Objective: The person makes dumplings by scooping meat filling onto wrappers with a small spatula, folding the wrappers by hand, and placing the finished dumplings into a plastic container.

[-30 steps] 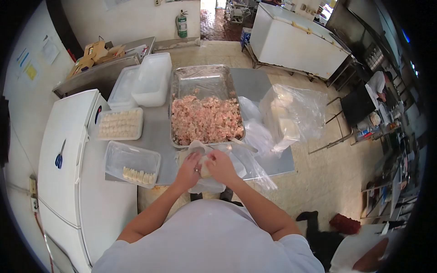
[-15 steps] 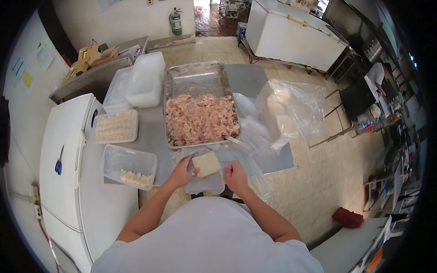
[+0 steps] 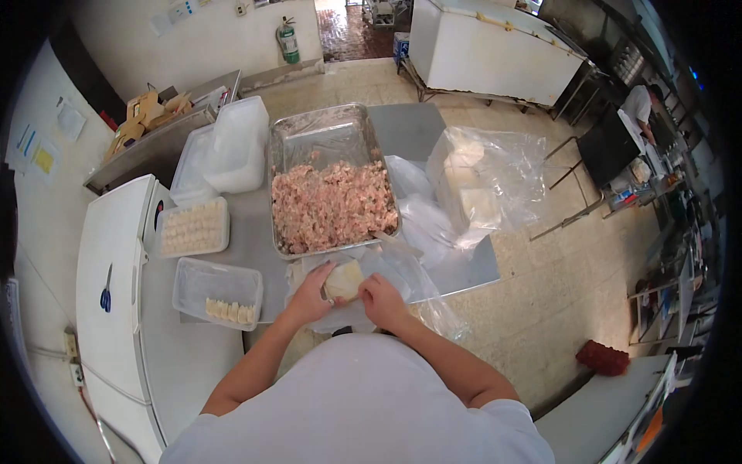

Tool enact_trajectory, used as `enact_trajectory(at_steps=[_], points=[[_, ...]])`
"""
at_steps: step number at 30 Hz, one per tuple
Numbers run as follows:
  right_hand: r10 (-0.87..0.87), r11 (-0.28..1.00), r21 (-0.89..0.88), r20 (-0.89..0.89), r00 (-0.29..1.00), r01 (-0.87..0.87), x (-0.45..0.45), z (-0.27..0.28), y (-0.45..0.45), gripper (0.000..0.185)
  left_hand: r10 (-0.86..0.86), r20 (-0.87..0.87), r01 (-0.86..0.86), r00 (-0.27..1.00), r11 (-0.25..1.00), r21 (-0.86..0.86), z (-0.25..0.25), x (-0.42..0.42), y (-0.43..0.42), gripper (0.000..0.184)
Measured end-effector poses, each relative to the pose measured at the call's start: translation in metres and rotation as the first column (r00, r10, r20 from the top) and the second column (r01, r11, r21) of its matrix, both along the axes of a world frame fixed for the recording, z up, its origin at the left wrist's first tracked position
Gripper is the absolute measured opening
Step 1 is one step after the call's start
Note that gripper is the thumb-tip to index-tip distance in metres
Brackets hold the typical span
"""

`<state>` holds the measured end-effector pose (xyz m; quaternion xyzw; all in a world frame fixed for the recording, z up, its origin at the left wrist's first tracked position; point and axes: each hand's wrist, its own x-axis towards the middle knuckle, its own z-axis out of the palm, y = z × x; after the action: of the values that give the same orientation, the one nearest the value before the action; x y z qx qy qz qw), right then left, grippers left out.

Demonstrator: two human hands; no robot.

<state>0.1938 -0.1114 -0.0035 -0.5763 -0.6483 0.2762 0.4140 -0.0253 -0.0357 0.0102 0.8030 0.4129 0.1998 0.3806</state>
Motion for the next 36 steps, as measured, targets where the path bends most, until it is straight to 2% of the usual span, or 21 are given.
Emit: enact_trajectory(at_steps=[1,4,7,9,10,11,12,13,15,16,19,22,27,30,33,36], points=[[-0.033,0.999,-0.016,-0.12,0.992,0.032,-0.001,-0.004,0.002,0.002,0.009,0.005,-0.009,1.0,1.0,-0.009,-0.003,0.0,-0.002,0.089],[-0.307,0.875,-0.481,-0.467,0.829,0.053,0.008,-0.019,0.006,0.003,0.036,0.017,-0.035,0.999,0.999,-0.038,-0.007,0.001,-0.002,0.091],[-0.683,0.663,-0.679,-0.376,0.626,0.316,0.03,-0.029,0.005,0.005,0.059,0.015,-0.057,0.998,0.994,-0.091,-0.007,0.001,-0.003,0.093],[-0.728,0.601,-0.73,-0.332,0.6,0.325,0.047,-0.028,0.004,0.006,0.055,0.002,-0.054,0.998,0.991,-0.126,-0.006,0.003,-0.001,0.097],[-0.75,0.567,-0.755,-0.308,0.586,0.33,0.051,-0.027,0.003,0.007,0.046,-0.069,-0.05,0.997,0.997,-0.054,-0.003,0.005,-0.001,0.098],[-0.679,0.672,-0.535,-0.17,0.714,0.512,0.052,-0.026,0.001,0.008,0.044,-0.139,-0.042,0.989,0.999,0.018,-0.001,0.008,-0.002,0.099],[-0.62,0.757,-0.259,0.01,0.785,0.601,0.05,-0.02,-0.002,0.009,0.047,-0.209,-0.029,0.977,0.996,0.09,0.007,0.012,-0.003,0.1],[-0.581,0.809,0.037,0.209,0.787,0.587,0.046,-0.008,-0.004,0.011,0.018,-0.237,0.005,0.971,0.995,0.096,0.022,0.019,-0.003,0.1],[-0.274,0.94,-0.186,0.095,0.957,0.287,0.034,0.028,-0.006,0.016,-0.041,-0.298,0.075,0.954,0.992,0.104,0.048,0.034,-0.004,0.1],[-0.115,0.954,-0.277,0.008,0.993,0.113,0.028,0.039,-0.005,0.019,-0.035,-0.333,0.079,0.942,0.99,0.119,0.045,0.038,-0.006,0.099],[-0.034,0.995,-0.092,0.111,0.993,0.044,0.023,-0.014,0.017,0.031,-0.015,-0.425,0.09,0.905,0.984,0.156,0.025,0.048,-0.002,0.095],[-0.184,0.975,-0.098,0.139,0.973,0.199,0.029,-0.037,0.036,0.036,0.027,-0.479,0.061,0.877,0.984,0.166,0.018,0.054,0.002,0.093],[-0.166,0.967,-0.198,-0.024,0.986,0.158,0.042,-0.042,0.035,0.038,0.058,-0.525,0.016,0.849,0.991,0.136,0.016,0.06,0.004,0.082],[-0.17,0.965,-0.214,-0.079,0.982,0.149,0.045,-0.04,0.034,0.036,0.056,-0.436,-0.033,0.898,0.998,0.06,0.026,0.053,0.008,0.079],[-0.173,0.973,-0.173,-0.103,0.98,0.154,0.044,-0.047,0.031,0.036,0.079,-0.399,-0.124,0.913,0.988,-0.088,0.045,0.047,0.012,0.076],[-0.174,0.976,-0.154,-0.123,0.977,0.154,0.046,-0.047,0.03,0.036,0.019,-0.496,-0.131,0.868,0.973,-0.192,0.059,0.05,0.017,0.09]])
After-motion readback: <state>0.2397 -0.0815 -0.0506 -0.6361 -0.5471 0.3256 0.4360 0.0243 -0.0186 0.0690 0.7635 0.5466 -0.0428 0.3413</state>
